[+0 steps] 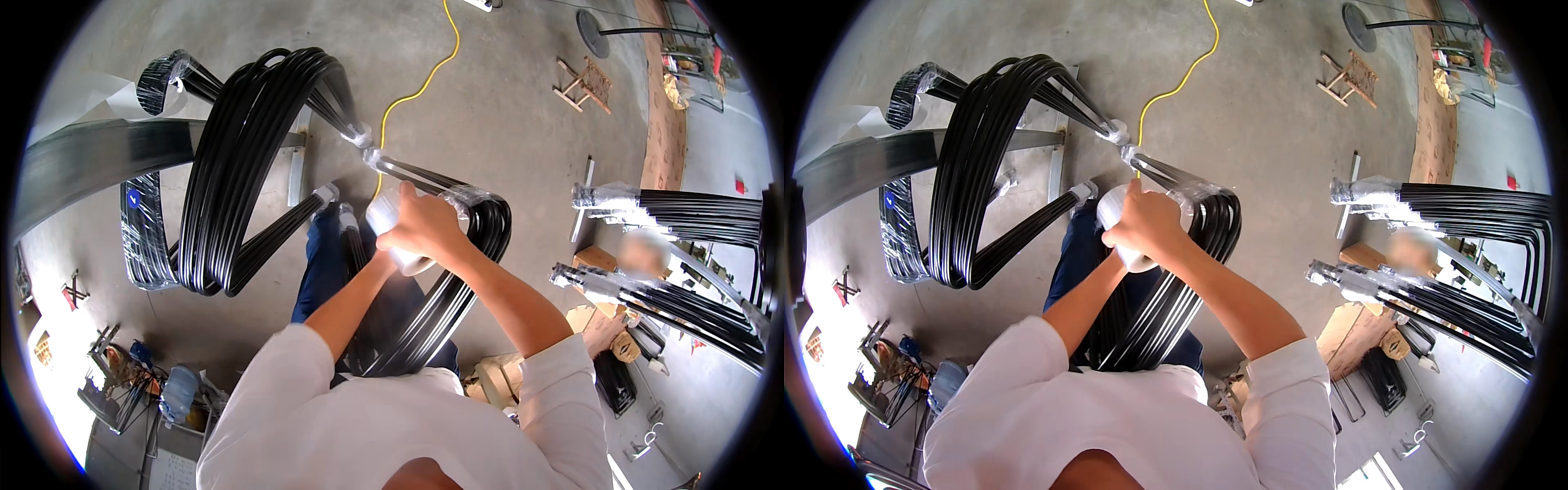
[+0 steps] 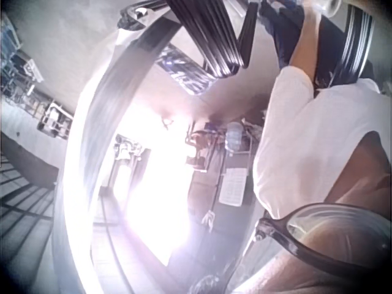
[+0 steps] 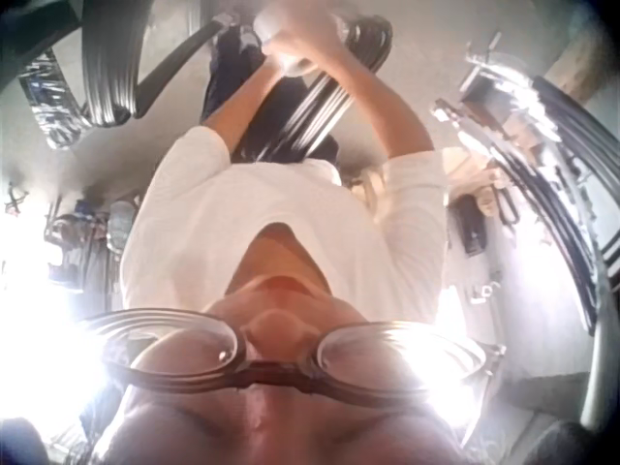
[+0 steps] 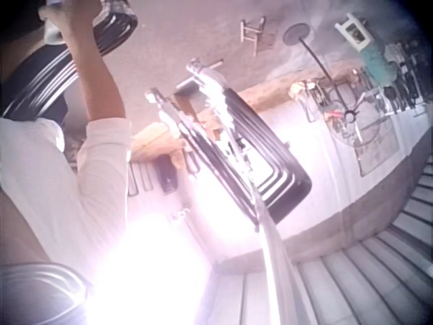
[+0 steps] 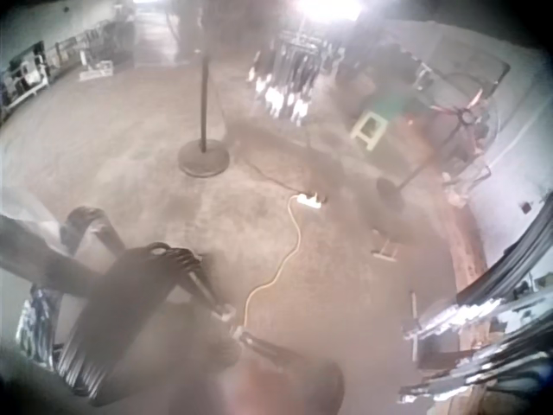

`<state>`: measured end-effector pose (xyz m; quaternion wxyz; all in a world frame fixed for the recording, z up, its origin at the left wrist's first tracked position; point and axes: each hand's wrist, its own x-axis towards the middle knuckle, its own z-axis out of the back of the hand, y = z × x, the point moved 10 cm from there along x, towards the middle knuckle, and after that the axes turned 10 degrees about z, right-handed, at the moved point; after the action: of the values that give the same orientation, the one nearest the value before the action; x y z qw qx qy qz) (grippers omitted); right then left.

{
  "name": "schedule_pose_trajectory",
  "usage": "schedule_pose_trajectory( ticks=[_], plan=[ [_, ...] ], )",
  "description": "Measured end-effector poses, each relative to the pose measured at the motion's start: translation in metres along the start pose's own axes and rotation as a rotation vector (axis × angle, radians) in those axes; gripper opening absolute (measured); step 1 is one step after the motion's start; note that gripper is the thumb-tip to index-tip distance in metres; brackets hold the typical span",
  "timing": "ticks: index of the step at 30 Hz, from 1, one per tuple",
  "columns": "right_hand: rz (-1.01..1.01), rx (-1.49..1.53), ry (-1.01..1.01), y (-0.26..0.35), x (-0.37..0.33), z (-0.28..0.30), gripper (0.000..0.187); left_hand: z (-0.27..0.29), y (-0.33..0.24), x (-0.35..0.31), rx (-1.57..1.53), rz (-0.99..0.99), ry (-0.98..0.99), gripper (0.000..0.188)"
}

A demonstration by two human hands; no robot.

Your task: The person wraps a roll of clear plastic film around a bundle of black cables. They rotate the bundle and pull the film to secure it, then tear the film off the roll. The person repeats this wrapping process on multiple bundles of cables in a warehouse setting.

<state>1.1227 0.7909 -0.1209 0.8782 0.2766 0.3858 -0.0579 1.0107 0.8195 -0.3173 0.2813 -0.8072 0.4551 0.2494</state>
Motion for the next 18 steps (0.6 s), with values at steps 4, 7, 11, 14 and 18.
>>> schedule_pose_trajectory(
  ticks=[4, 7, 11, 14, 18],
  plan=[
    [0.123, -0.140, -0.270, 0.005, -0.006, -0.020, 0.075, 0.007, -0.038, -0.073, 0.110, 0.318, -0.174, 0.056],
    [0.217, -0.528, -0.384, 0.035, -0.025, -0.033, 0.075, -0.048, -0.077, -0.094, 0.128, 0.623, 0.086, 0.059],
    [0.245, -0.602, -0.256, 0.031, -0.024, -0.048, 0.071, -0.042, -0.061, -0.081, -0.023, 0.562, -0.015, 0.046],
    [0.064, -0.595, -0.233, 0.011, -0.025, -0.051, 0.067, -0.100, -0.069, -0.107, -0.285, 0.535, 0.036, 0.041],
    [0.135, -0.888, -0.291, 0.035, -0.032, -0.047, 0.063, -0.062, -0.048, -0.097, -0.243, 0.369, 0.244, 0.045]
  ],
)
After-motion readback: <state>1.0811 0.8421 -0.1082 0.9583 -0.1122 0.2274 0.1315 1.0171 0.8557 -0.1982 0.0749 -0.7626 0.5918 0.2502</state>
